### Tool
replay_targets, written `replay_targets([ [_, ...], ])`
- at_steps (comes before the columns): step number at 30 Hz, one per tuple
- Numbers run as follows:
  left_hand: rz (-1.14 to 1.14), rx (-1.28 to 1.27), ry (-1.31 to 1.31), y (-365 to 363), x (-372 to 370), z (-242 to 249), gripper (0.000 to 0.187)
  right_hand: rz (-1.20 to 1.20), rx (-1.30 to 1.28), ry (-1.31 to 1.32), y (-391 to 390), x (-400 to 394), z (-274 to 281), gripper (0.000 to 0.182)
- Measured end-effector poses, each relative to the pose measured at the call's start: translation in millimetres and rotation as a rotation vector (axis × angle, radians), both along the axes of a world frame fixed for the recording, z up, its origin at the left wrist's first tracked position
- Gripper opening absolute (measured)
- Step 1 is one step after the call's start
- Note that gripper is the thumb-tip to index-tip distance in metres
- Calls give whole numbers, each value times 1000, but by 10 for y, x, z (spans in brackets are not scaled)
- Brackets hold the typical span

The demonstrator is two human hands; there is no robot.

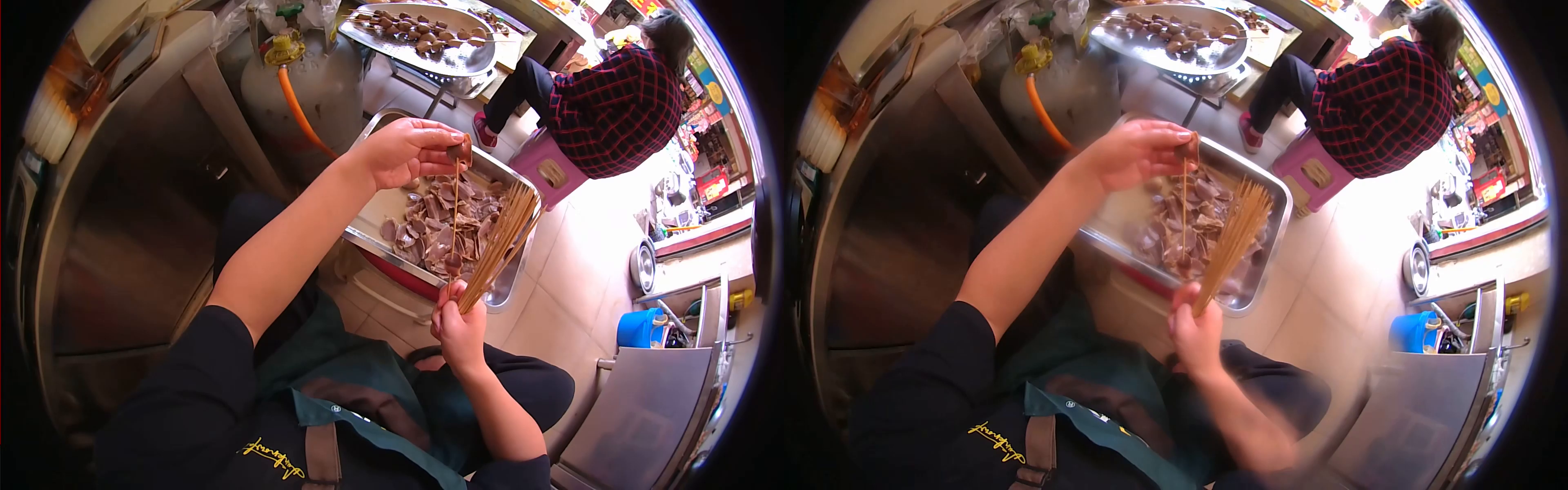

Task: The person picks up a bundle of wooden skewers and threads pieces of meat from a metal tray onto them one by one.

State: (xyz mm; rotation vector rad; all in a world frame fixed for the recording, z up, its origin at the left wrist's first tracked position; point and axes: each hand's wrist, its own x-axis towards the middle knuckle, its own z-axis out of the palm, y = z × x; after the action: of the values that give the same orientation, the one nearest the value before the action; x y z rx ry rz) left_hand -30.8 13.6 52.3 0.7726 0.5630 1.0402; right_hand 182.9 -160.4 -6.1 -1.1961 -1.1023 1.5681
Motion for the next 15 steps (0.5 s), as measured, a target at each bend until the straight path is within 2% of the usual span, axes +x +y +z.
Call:
replay_targets([
  [7,-25,115,91,-4,22,5,19,5,-26,19,-5,7,28,15],
  [15,-8,126,171,-33,6,59,21,7,-87,55,-7,-14,117,15],
])
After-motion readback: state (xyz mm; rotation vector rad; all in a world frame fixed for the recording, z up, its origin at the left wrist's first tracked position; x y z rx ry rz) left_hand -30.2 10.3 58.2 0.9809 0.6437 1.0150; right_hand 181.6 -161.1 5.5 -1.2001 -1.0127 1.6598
